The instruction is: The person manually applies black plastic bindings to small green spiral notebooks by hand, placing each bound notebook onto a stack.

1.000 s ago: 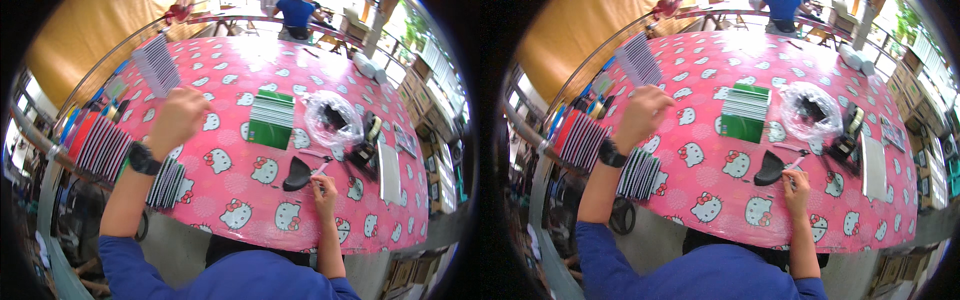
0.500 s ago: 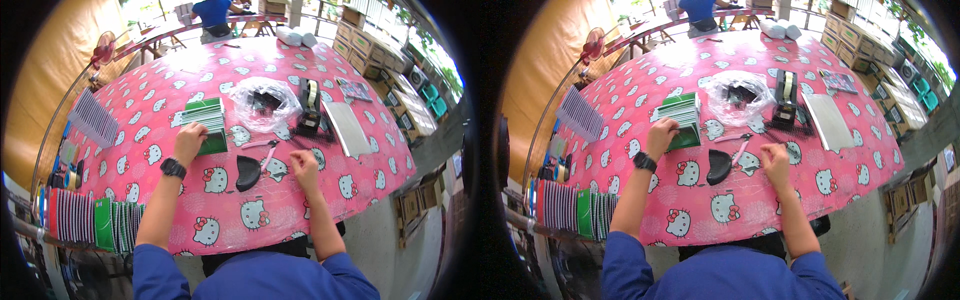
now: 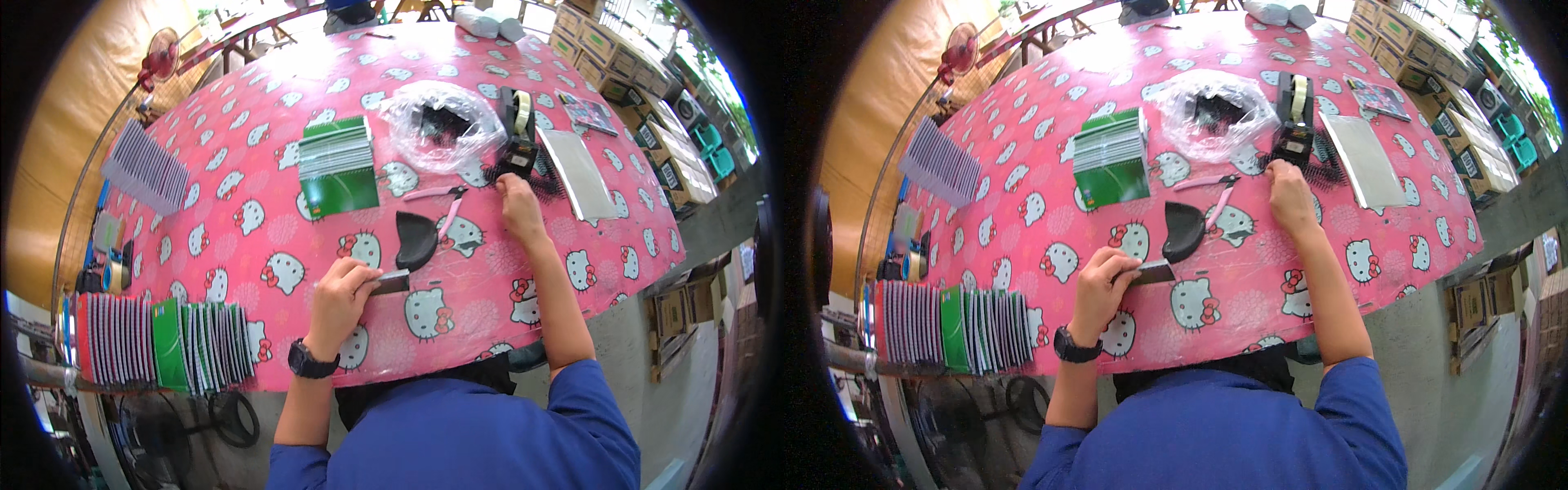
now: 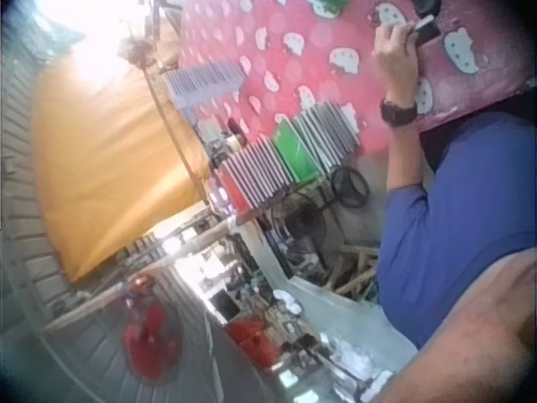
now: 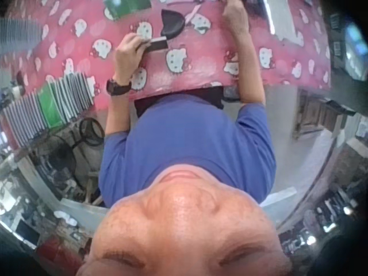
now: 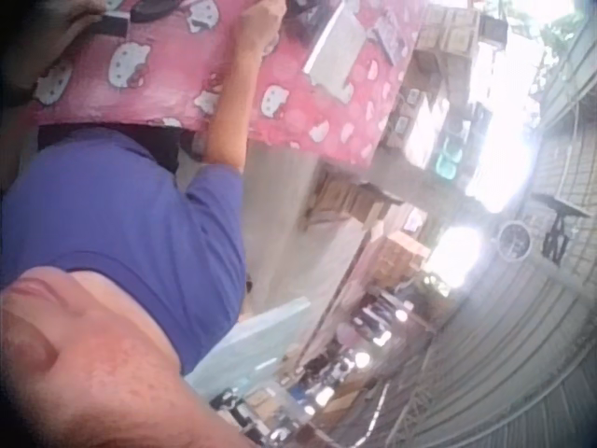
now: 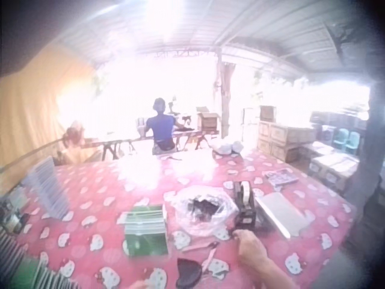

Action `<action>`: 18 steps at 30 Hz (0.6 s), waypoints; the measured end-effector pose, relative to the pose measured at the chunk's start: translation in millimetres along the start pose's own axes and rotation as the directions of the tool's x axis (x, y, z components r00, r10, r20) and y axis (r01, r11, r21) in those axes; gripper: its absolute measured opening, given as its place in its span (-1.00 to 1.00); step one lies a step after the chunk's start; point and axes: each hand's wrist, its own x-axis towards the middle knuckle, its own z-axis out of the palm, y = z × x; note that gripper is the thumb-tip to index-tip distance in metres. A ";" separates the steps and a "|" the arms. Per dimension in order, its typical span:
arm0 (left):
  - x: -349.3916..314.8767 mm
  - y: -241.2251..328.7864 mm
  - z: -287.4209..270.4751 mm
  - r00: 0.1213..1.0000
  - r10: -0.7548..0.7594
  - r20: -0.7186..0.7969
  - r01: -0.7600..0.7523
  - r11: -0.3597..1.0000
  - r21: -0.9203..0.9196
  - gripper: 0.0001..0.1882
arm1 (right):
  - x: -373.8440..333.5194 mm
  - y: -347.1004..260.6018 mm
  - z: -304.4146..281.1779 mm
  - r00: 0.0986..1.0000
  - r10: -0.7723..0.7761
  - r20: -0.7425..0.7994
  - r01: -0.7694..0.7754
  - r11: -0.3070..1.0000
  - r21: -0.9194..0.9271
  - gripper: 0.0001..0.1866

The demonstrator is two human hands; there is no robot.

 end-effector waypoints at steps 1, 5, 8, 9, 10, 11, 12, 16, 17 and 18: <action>-2.7 -7.8 3.4 0.994 0.095 -0.062 -0.093 0.995 0.029 -0.82 | -3.2 -19.0 -5.9 0.994 -0.092 -0.053 0.090 0.995 -0.041 -0.79; -12.1 -14.1 4.1 0.977 0.208 -0.047 -0.198 0.965 0.170 -0.77 | -33.8 -96.4 -21.7 0.943 -0.205 0.261 0.086 0.911 0.404 -0.76; -9.6 -10.9 6.1 0.962 0.262 -0.074 -0.245 0.951 0.186 -0.77 | -55.3 -122.3 -22.3 0.876 -0.276 0.395 0.067 0.882 0.466 -0.79; -8.5 -9.8 6.5 0.963 0.260 -0.075 -0.242 0.953 0.184 -0.77 | -59.7 -122.2 -18.3 0.873 -0.255 0.417 0.006 0.858 0.514 -0.79; -7.6 -8.9 6.8 0.963 0.263 -0.066 -0.248 0.954 0.171 -0.77 | -62.3 -121.8 -16.3 0.867 -0.236 0.439 -0.057 0.828 0.557 -0.78; -7.1 -8.7 5.9 0.962 0.266 -0.058 -0.254 0.954 0.162 -0.76 | -61.7 -123.8 -18.3 0.846 -0.222 0.485 -0.098 0.829 0.550 -0.81; -7.7 -9.5 5.5 0.963 0.264 -0.059 -0.251 0.954 0.164 -0.76 | -61.2 -123.2 -17.3 0.844 -0.226 0.486 -0.097 0.828 0.552 -0.81; -9.0 -11.2 2.5 0.974 0.225 -0.019 -0.221 0.967 0.127 -0.80 | -56.5 -116.3 -12.1 0.815 -0.333 0.474 -0.039 0.784 0.619 -0.82; -8.7 -11.4 1.7 0.973 0.230 -0.009 -0.227 0.966 0.124 -0.81 | -55.4 -114.9 -11.1 0.789 -0.364 0.495 -0.038 0.776 0.630 -0.82; -8.3 -11.0 1.5 0.973 0.231 -0.009 -0.228 0.966 0.125 -0.81 | -55.3 -115.0 -10.0 0.789 -0.364 0.494 -0.037 0.775 0.631 -0.82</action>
